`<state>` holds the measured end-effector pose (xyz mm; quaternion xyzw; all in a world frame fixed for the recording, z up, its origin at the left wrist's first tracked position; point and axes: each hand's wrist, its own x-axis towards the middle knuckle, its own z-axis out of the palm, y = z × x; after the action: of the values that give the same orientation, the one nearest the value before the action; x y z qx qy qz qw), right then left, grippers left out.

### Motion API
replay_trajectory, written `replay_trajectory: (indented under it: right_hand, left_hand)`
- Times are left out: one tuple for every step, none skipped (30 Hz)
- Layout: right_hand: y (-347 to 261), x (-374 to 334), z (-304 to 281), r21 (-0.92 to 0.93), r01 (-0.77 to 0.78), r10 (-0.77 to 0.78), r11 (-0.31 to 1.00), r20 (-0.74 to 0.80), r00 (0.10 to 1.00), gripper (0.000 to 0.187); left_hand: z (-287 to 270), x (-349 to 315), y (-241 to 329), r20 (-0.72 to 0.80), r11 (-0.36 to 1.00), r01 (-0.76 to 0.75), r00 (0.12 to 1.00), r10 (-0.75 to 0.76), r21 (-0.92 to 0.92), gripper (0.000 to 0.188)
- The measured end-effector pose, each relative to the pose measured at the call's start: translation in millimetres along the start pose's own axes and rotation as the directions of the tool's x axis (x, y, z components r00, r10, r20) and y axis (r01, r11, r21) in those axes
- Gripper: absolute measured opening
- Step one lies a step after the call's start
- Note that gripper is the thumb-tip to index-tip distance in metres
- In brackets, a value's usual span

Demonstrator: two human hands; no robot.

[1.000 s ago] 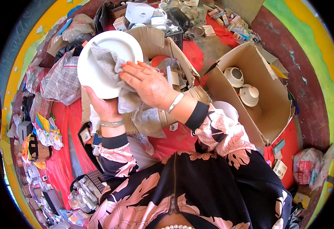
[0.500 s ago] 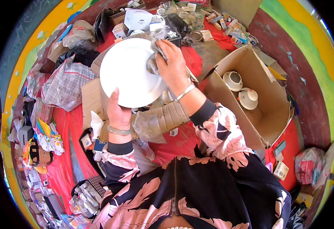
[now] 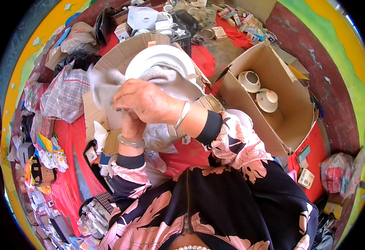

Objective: The person wipes circular white light fixtures with a cloth, handling them one at a time and placing them in a cardboard box.

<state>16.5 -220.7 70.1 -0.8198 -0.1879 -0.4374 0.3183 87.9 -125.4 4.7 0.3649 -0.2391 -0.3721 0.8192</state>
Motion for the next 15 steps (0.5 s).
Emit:
replay_trajectory:
  right_hand:
    - [-2,-1,1,0.001,0.001,-0.001,1.000,0.004,1.000,0.030]
    - [-3,-1,1,0.004,0.002,-0.002,1.000,0.010,1.000,0.030]
    - [-1,0,-2,-0.053,0.026,-0.026,0.998,-0.001,1.000,0.030]
    - [3,0,-7,-0.139,0.021,-0.029,0.990,-0.057,0.998,0.030]
    - [9,0,-11,-0.221,0.011,-0.037,0.975,-0.112,0.993,0.029]
    - [15,-1,-17,-0.303,-0.005,-0.048,0.953,-0.167,0.985,0.028]
    - [22,-4,-25,-0.362,-0.088,0.000,0.928,-0.237,0.972,0.031]
    - [30,-5,-38,-0.428,-0.140,0.018,0.893,-0.278,0.960,0.032]
    - [40,-10,-47,-0.443,-0.192,0.044,0.876,-0.322,0.946,0.032]
    - [46,-13,-51,-0.455,-0.243,0.069,0.857,-0.367,0.928,0.032]
    - [45,-14,-50,-0.416,-0.291,0.117,0.862,-0.394,0.911,0.031]
    - [43,-14,-47,-0.375,-0.337,0.166,0.864,-0.420,0.892,0.031]
    - [40,-14,-43,-0.332,-0.383,0.215,0.862,-0.444,0.870,0.030]
    - [34,-13,-36,-0.283,-0.313,0.199,0.907,-0.367,0.908,0.028]
    - [25,-9,-23,-0.214,-0.243,0.175,0.946,-0.294,0.940,0.027]
  left_hand:
    - [-1,0,5,-0.007,0.998,0.008,1.000,-0.008,0.066,0.040]
    - [-2,0,11,-0.016,0.991,0.015,1.000,-0.013,0.132,0.038]
    - [-7,0,10,0.021,0.991,-0.024,1.000,0.022,0.132,0.036]
    - [-6,0,10,0.018,0.988,-0.011,1.000,0.008,0.151,0.037]
    - [-5,0,9,0.011,0.985,0.004,1.000,-0.006,0.172,0.039]
    - [-1,0,8,0.008,0.981,0.019,1.000,-0.021,0.191,0.041]
    - [7,-3,10,-0.017,0.986,0.034,0.999,-0.032,0.166,0.041]
    - [12,-3,13,-0.003,0.988,0.039,0.999,-0.039,0.151,0.041]
    - [12,-3,14,-0.001,0.989,0.040,0.999,-0.040,0.142,0.041]
    - [12,-3,15,0.001,0.990,0.041,0.999,-0.041,0.133,0.042]
    - [14,-3,15,-0.003,0.989,0.048,0.999,-0.048,0.141,0.042]
    - [13,-2,14,0.004,0.988,0.055,0.998,-0.057,0.142,0.042]
    - [10,-1,12,0.011,0.988,0.063,0.998,-0.065,0.144,0.042]
    - [9,1,8,0.022,0.987,0.073,0.997,-0.077,0.142,0.043]
    - [6,1,6,0.009,0.984,0.056,0.998,-0.058,0.166,0.043]
